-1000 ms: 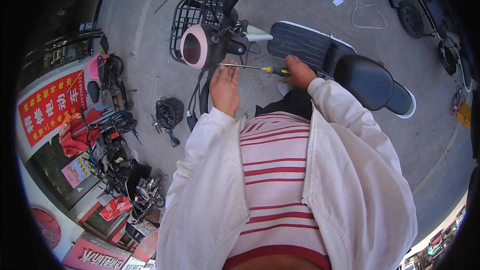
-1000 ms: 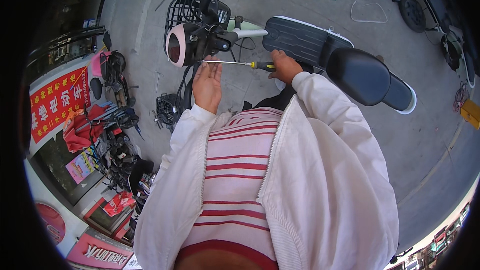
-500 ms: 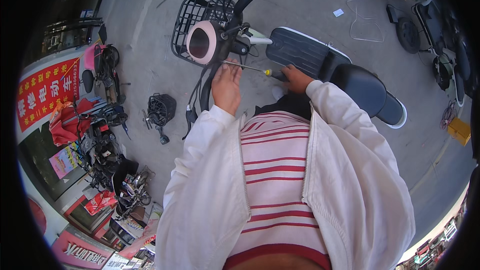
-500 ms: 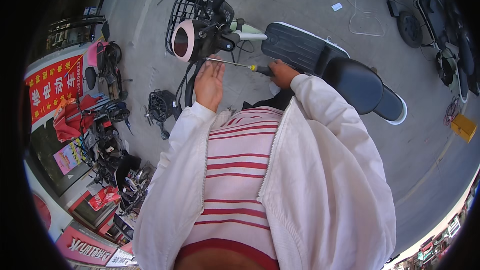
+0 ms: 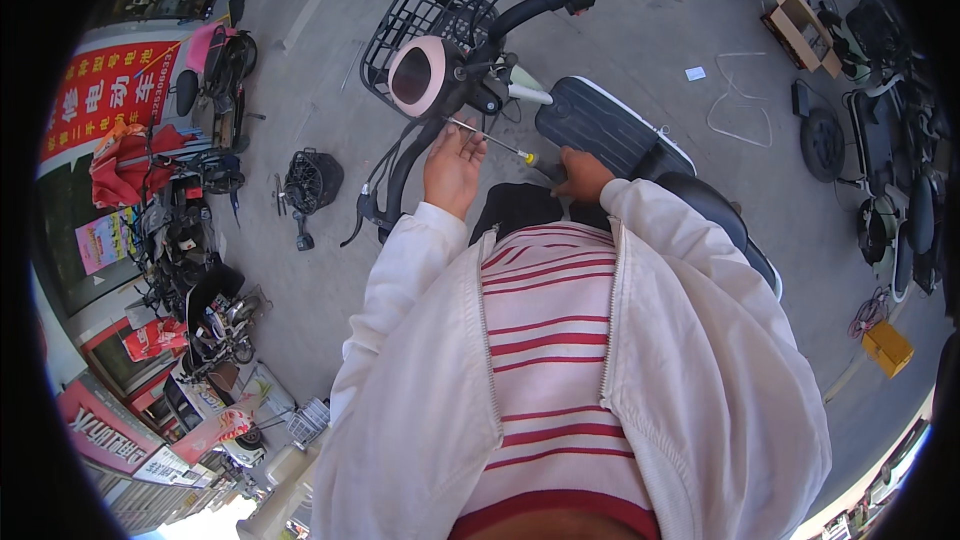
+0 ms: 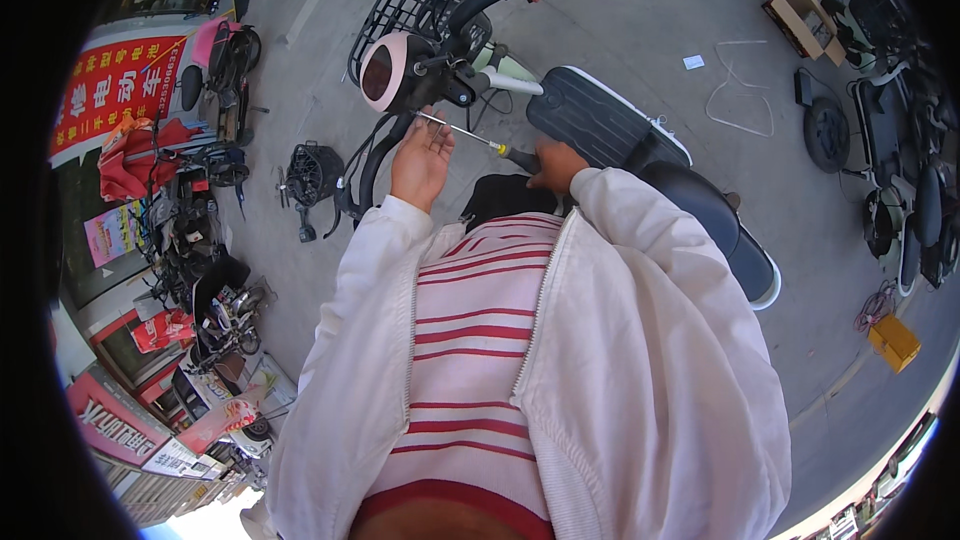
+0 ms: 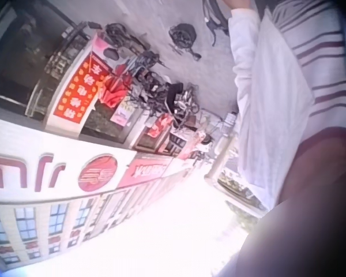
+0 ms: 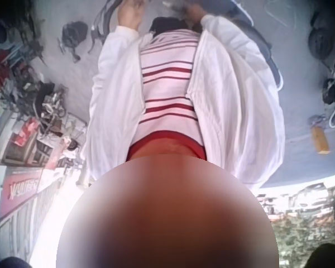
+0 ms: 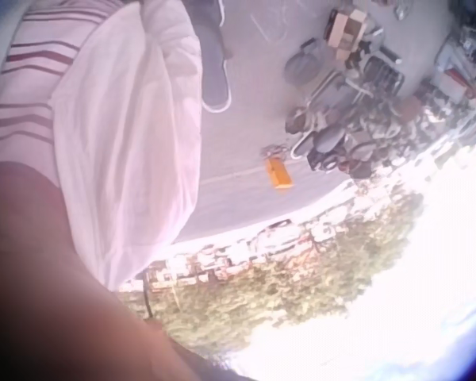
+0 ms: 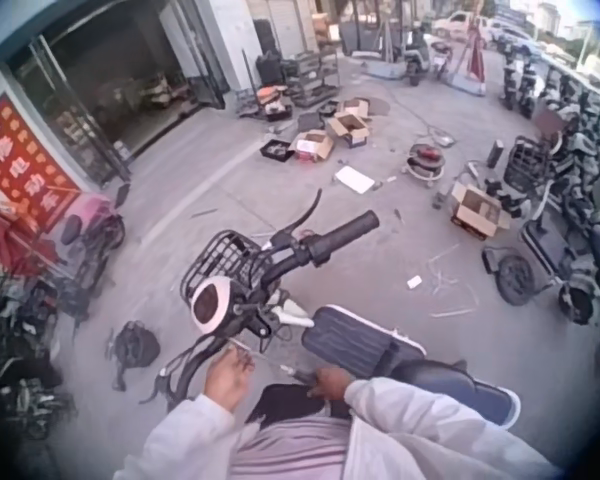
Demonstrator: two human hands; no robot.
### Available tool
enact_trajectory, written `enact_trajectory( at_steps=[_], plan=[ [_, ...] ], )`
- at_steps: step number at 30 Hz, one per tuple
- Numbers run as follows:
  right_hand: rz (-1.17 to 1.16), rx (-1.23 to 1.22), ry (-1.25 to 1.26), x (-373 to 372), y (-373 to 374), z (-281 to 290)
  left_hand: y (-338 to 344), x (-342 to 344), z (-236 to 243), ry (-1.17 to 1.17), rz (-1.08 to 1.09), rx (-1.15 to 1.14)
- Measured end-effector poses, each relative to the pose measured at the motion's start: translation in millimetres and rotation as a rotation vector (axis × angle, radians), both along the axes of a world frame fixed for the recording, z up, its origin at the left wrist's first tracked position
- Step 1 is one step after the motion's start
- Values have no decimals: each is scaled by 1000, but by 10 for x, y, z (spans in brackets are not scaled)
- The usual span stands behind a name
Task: The person removes a pink headlight from an electric scooter using a screwdriver, then connects wires to the headlight and places it in the front basket. The person continues to adjust the wiring and components near the handlebars.
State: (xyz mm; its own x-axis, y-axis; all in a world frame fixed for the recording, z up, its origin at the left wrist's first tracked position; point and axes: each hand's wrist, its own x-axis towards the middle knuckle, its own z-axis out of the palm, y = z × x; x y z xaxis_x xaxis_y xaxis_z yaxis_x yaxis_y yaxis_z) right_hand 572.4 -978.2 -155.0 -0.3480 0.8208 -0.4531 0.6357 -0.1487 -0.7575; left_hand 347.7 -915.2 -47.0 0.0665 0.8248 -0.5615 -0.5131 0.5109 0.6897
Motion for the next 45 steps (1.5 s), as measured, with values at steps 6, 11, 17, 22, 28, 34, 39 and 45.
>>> enact_trajectory(
  at_steps=[6, 11, 17, 22, 28, 34, 39, 45],
  plan=[
    [-11, 59, 31, 82, 9, -265, 64, 106, 21, -44, 48, -29],
    [80, -44, -5, 18, 72, -191, 47, 75, -14, -43, 50, -41],
    [87, 57, 40, -110, -40, -317, 62, 66, 17, -50, 20, -50],
    [140, 13, -22, -93, 54, -146, 91, -23, -18, -58, -4, -52],
    [147, 16, 72, -94, 43, -420, 138, -26, -26, -64, -38, -54],
    [81, 21, -36, -62, 67, -114, 137, -52, 10, -126, -11, -119],
    [73, 47, 88, -67, 21, -483, 158, -28, 7, -130, -33, -111],
    [89, 76, -6, -90, 61, -255, 137, -69, -2, -137, -12, -125]
  ],
)
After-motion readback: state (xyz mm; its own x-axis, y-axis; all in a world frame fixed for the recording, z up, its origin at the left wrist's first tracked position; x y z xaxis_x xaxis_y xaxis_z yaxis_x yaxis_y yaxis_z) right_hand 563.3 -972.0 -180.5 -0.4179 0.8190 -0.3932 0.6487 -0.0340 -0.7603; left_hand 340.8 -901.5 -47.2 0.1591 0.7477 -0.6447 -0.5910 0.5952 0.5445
